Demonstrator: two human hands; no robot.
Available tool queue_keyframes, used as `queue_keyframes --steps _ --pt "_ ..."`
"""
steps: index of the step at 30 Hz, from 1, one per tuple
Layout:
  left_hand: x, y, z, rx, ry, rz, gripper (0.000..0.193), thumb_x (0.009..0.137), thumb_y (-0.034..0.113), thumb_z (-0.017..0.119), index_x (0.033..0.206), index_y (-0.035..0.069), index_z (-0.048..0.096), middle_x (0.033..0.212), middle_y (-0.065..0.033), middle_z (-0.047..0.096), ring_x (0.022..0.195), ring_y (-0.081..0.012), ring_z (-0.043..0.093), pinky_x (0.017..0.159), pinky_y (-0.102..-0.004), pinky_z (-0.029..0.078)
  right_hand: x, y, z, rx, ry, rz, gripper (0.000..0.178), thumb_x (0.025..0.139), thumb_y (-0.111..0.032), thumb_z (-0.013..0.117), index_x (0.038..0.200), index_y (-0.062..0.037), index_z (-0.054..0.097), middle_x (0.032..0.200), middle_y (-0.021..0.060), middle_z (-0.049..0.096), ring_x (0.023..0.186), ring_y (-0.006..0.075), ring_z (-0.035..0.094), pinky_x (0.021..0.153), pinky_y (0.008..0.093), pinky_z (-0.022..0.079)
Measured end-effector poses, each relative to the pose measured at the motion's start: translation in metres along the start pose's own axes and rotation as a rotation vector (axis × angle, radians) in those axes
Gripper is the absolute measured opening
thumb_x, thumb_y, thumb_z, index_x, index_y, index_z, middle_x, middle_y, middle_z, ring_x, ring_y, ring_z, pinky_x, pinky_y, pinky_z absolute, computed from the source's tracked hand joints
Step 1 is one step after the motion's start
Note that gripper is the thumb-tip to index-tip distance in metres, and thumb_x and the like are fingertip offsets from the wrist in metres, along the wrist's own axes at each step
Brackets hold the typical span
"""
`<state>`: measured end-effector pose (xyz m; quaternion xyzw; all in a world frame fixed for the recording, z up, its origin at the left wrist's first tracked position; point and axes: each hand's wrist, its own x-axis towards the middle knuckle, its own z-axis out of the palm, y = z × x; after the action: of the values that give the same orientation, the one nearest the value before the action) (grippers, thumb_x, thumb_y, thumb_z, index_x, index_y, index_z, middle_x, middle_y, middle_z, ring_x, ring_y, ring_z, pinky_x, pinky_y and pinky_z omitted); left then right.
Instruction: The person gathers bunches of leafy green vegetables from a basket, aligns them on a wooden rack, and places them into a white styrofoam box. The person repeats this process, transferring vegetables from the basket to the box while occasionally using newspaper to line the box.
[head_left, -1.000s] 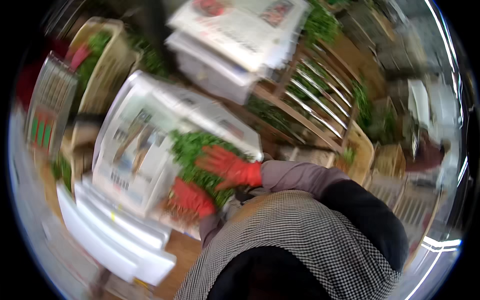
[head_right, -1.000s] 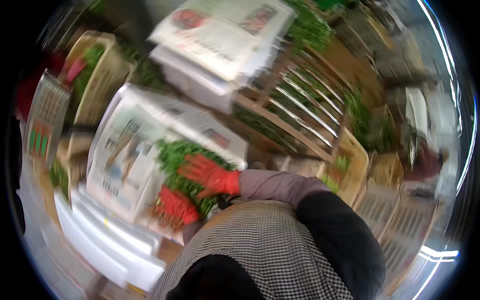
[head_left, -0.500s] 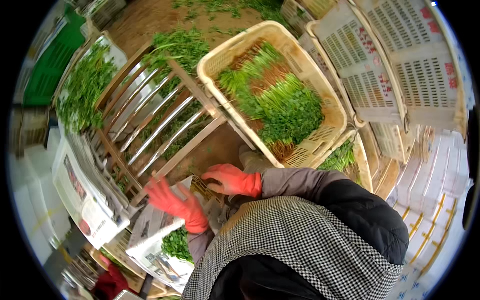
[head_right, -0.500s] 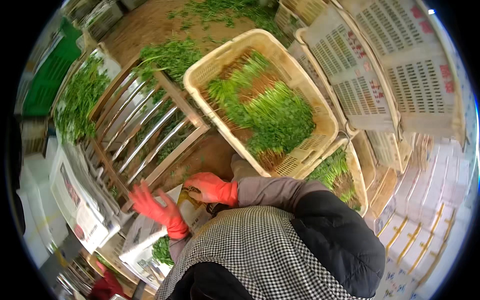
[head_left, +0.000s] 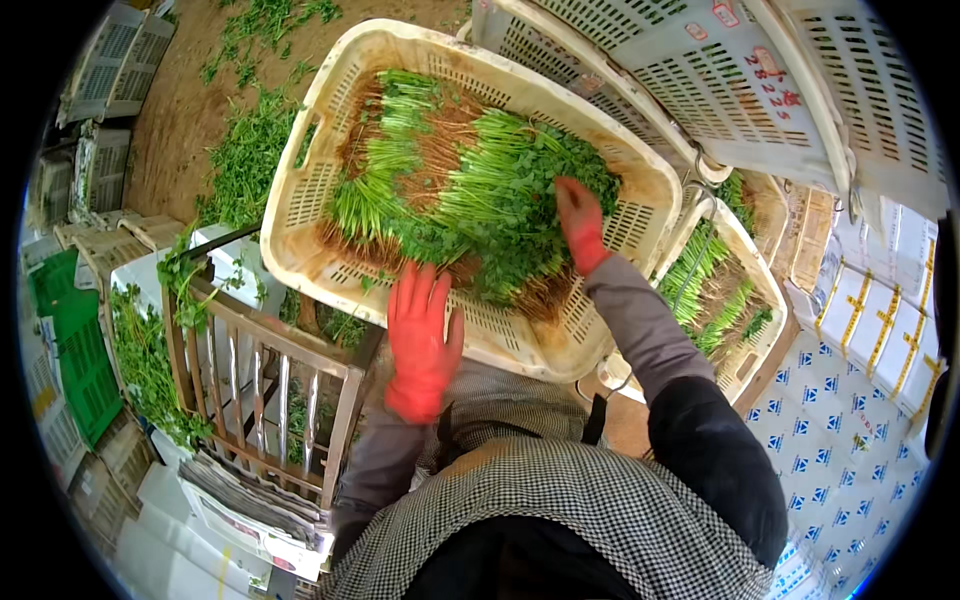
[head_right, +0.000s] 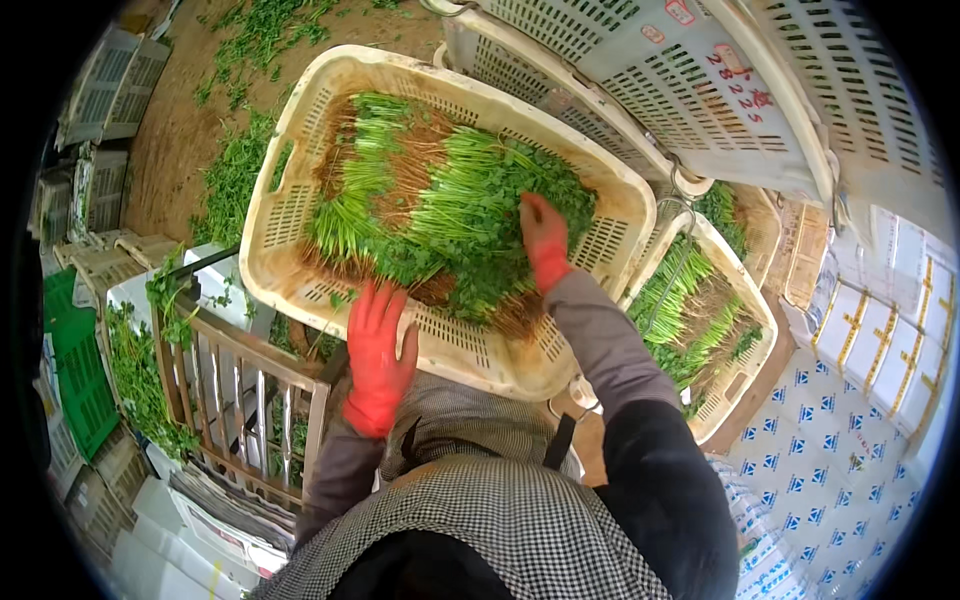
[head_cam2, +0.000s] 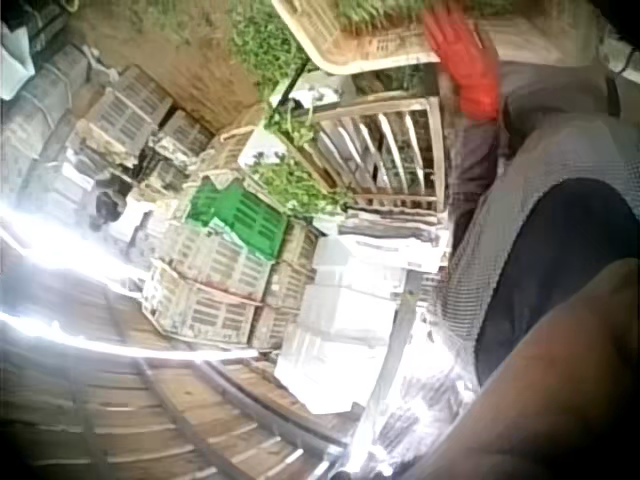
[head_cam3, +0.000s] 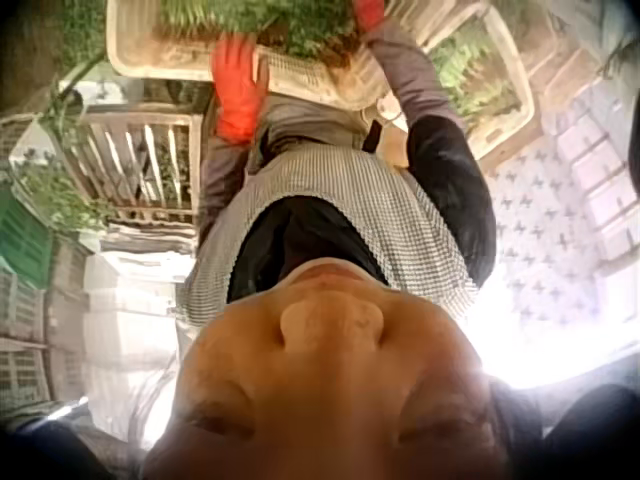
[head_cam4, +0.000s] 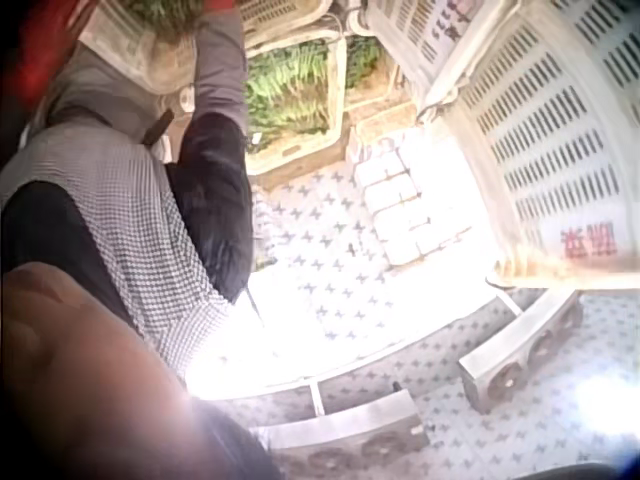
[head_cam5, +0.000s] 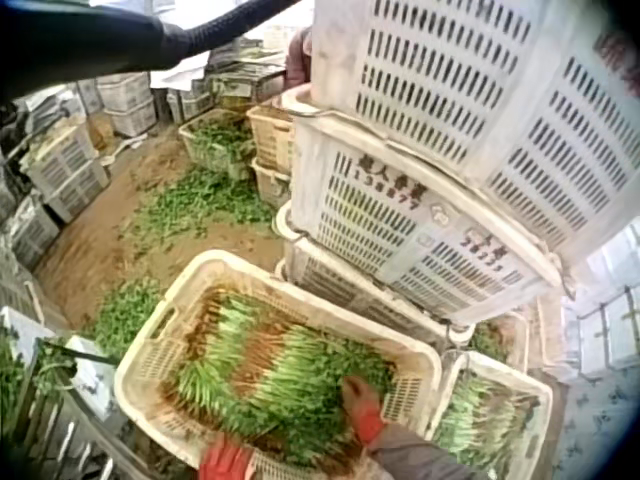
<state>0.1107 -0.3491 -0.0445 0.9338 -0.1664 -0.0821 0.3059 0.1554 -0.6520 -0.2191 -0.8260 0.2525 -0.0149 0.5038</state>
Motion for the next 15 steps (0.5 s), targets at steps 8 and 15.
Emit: queue_keyframes --steps 8,15 --pt "0.137 -0.066 0.1 0.098 -0.158 0.242 0.04 0.084 0.018 0.07 0.122 0.005 0.063 0.131 -0.0145 0.061 0.131 -0.0378 0.049 0.108 -0.0512 0.04 0.118 -0.009 0.07 -0.739 0.146 -0.179 0.03 0.085 -0.035 0.07 0.099 -0.0085 0.073 0.096 0.0159 0.071 0.097 0.0363 0.065 0.083 0.0473 0.051" --pt "0.158 -0.124 0.142 -0.128 -0.082 0.188 0.031 0.083 0.012 0.071 0.113 0.008 0.068 0.122 -0.0136 0.067 0.119 -0.0402 0.058 0.099 -0.0471 0.049 0.055 -0.019 -0.019 0.004 0.41 -0.008 0.032 0.103 -0.026 0.055 0.116 -0.0007 0.069 0.105 0.0115 0.071 0.092 0.0168 0.065 0.083 0.0294 0.051"
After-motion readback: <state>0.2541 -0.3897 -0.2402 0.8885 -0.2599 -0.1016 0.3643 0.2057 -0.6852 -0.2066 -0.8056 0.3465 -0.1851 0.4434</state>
